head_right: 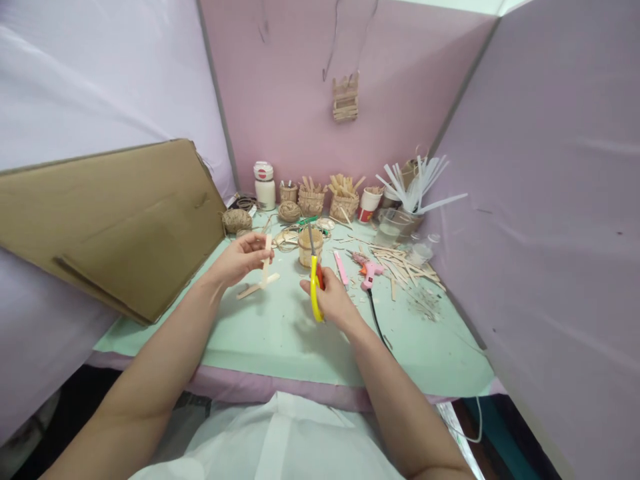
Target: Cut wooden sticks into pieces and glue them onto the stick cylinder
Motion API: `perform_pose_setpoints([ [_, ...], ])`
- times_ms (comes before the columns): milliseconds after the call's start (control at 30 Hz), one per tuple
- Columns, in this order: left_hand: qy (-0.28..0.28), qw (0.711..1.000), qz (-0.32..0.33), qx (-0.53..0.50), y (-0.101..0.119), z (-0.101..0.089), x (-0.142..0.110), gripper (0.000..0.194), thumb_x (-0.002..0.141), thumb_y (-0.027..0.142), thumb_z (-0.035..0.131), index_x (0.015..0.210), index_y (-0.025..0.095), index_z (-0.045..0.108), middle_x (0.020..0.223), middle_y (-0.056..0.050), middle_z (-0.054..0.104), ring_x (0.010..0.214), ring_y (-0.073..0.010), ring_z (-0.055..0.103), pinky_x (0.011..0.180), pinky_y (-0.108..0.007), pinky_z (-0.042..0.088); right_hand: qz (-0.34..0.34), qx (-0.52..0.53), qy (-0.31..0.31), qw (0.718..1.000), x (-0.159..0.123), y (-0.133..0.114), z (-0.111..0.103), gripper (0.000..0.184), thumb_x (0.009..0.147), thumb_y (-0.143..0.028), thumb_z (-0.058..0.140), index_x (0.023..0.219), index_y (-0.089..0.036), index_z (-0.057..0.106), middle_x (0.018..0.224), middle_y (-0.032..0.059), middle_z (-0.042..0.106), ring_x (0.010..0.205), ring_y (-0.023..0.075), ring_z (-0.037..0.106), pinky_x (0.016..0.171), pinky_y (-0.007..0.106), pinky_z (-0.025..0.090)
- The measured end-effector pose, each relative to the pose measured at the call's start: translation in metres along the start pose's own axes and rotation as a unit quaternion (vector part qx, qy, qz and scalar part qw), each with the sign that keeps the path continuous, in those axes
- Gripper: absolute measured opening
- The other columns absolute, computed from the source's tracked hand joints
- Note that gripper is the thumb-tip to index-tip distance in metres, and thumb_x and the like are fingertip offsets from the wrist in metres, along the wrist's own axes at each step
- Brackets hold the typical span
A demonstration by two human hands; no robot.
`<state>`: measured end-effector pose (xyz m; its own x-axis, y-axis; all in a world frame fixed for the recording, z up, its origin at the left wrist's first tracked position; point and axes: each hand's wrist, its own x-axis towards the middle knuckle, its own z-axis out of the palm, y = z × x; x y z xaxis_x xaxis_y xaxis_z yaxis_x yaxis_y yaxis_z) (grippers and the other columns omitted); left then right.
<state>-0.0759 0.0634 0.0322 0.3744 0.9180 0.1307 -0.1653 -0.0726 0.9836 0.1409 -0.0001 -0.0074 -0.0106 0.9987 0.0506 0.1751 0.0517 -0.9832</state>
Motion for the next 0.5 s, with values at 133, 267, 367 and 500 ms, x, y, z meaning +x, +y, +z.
perform_pose_setpoints([
  [133,0.051,0.998,0.044,-0.020,0.008,-0.009,-0.001,0.037,0.062,0.029,0.075,0.091,0.017,0.055,0.074,0.001,0.062,0.065,-0.0101,0.058,0.061,-0.024,0.047,0.022,0.044,-0.067,0.997,-0.023,-0.023,-0.008,0.029,0.072,-0.044,0.063,0.085,-0.021,0.050,0.067,-0.0049,0.043,0.055,0.0094,0.038,0.050,0.023,0.033],
  [267,0.033,0.999,0.029,0.001,0.008,-0.005,-0.003,0.039,0.060,0.030,0.076,0.091,0.017,0.055,0.075,0.001,0.062,0.065,-0.0104,0.058,0.059,-0.023,0.047,0.059,0.127,-0.116,0.983,-0.044,-0.029,-0.010,0.033,0.072,-0.048,0.064,0.082,-0.022,0.045,0.066,-0.0066,0.039,0.048,0.0052,0.026,0.045,0.021,0.024],
  [367,0.012,0.999,0.014,0.029,0.006,-0.002,-0.003,0.040,0.060,0.031,0.075,0.092,0.017,0.057,0.076,-0.001,0.061,0.068,-0.0117,0.058,0.057,-0.023,0.047,0.074,0.118,-0.101,0.985,-0.052,-0.018,-0.010,0.033,0.072,-0.049,0.063,0.079,-0.022,0.044,0.064,-0.0066,0.036,0.047,0.0054,0.024,0.043,0.021,0.021],
  [500,-0.003,0.998,-0.005,0.058,0.003,-0.003,-0.002,0.039,0.060,0.031,0.075,0.093,0.018,0.059,0.079,-0.001,0.062,0.073,-0.0135,0.059,0.060,-0.024,0.048,0.074,0.104,-0.086,0.988,-0.053,-0.004,-0.011,0.035,0.073,-0.051,0.062,0.076,-0.021,0.044,0.061,-0.0074,0.029,0.048,0.0060,0.022,0.043,0.020,0.020],
])
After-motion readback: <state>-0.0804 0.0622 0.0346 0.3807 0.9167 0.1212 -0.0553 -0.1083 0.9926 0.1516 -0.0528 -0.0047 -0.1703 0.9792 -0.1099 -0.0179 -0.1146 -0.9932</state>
